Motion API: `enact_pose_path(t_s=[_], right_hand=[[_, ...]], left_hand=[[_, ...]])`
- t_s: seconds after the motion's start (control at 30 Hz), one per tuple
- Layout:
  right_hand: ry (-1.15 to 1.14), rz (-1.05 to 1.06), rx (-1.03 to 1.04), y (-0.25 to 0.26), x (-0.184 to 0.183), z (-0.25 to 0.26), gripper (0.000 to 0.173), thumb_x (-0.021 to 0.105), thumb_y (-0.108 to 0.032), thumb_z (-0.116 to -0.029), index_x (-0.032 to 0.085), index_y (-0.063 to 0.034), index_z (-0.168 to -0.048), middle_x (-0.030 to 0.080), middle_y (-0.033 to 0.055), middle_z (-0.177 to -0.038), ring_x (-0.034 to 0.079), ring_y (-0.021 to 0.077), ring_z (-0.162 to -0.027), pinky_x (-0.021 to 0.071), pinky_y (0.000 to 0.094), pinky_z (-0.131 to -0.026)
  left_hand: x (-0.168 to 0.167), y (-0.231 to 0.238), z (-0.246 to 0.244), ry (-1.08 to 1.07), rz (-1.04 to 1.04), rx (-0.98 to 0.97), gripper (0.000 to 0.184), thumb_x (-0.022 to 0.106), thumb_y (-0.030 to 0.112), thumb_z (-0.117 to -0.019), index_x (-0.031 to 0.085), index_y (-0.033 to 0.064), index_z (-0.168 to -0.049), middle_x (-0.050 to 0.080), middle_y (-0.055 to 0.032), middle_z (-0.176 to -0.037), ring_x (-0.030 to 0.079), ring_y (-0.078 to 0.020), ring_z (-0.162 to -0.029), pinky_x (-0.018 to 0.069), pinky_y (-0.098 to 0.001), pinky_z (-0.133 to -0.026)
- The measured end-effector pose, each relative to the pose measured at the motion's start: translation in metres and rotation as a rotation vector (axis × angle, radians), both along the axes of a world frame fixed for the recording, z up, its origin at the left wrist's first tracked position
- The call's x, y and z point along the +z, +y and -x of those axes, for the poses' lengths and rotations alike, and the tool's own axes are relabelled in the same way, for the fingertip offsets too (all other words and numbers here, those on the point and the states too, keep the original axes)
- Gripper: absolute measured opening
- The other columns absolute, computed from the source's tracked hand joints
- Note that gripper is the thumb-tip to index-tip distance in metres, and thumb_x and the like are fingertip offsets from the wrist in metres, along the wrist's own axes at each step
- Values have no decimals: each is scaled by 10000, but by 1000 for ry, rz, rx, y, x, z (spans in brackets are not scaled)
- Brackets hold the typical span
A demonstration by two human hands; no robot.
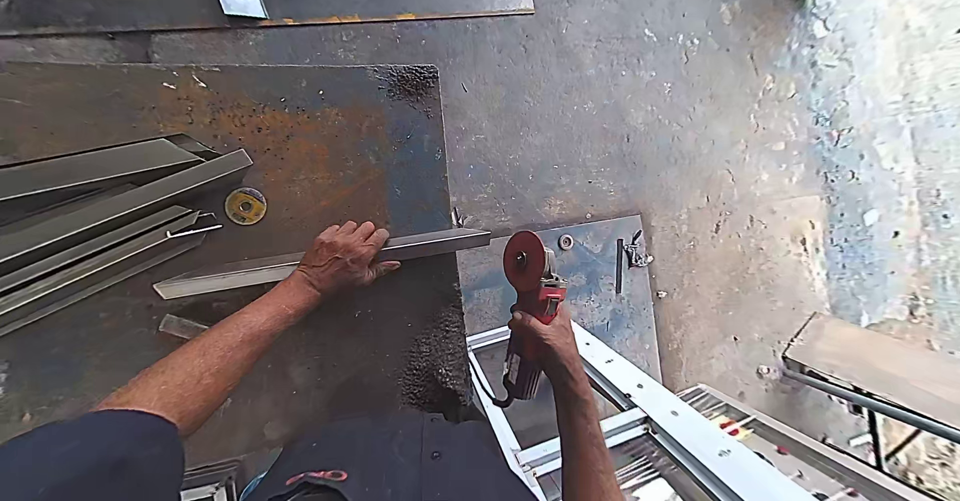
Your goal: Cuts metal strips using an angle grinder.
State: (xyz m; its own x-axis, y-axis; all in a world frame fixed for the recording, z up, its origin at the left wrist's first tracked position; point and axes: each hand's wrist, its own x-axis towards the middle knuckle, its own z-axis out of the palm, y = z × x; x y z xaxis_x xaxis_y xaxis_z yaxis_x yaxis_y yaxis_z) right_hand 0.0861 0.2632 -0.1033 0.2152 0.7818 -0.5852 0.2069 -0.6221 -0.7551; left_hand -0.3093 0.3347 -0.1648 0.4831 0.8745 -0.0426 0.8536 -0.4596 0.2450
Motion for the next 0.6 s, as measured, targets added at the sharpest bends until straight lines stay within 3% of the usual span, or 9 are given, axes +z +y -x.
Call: enact_pose_path(t_s=[0.07,0.13,0.2,0.27,0.4,0.5,0.57,0.6], right_hand=[[120,6,-109,-21,4,-5,758,895,-334,-660,546,23,-1230,725,134,-914,737,232,-757,648,396,-692],[257,-14,-211,-42,5,-13,885,886,-526,-688,507,22,-1271,723,149,-928,738,243,-757,645,397,-675],[398,-59,-312,-63,8,-17,797,732,-673,-815,545,-36,-1256,739,129,-937,747,216,-771,645,374,-659],[461,-86,-350,-80,11,-20,711,556,-705,-930,563,-83,-1273,744,114,-964,749,204,-800,647,367,-668],[596,-117,-451,-114,12,-29,608,472,-656,-996,599,-131,-1276,752,114,-998,760,213,-814,653,380,-663],[572,-180,-402,-139,17,-45,572,475,-657,-996,619,-186,-1287,766,56,-1021,763,171,-840,653,349,-674],[619,-251,-264,-154,22,-49,486,456,-564,-1048,563,-194,-1343,753,8,-1120,744,144,-971,641,325,-786],[664,-265,-215,-155,36,-40,390,423,-440,-1093,508,-134,-1320,720,27,-1126,718,163,-1006,615,340,-843]], left_hand=[[-7,-13,-6,-39,8,81,784,356,731,-995,671,79,-1297,686,-180,-1101,657,-373,-990,519,-506,-782],[-13,-26,-11,-85,-3,107,730,375,684,-1019,664,76,-1303,684,-181,-1205,650,-365,-1115,516,-506,-902],[-16,-34,-13,-133,-22,121,686,415,655,-1024,672,75,-1287,683,-175,-1216,644,-351,-1143,502,-500,-937],[-14,-39,-14,-174,-37,135,664,465,644,-1012,682,77,-1281,686,-176,-1207,648,-348,-1126,504,-503,-927],[-3,-47,-16,-207,-27,132,567,568,584,-994,695,97,-1256,676,-170,-1231,653,-346,-1118,520,-513,-907],[3,-54,-28,-206,26,142,325,633,382,-1009,723,116,-1172,674,-106,-1327,656,-298,-1202,548,-508,-950],[8,-64,-29,-163,92,178,254,611,264,-1023,724,116,-1195,694,-79,-1317,640,-259,-1255,520,-492,-1027],[12,-67,-27,-134,141,199,260,599,212,-1022,710,113,-1234,691,-81,-1322,624,-258,-1278,503,-490,-1053]])
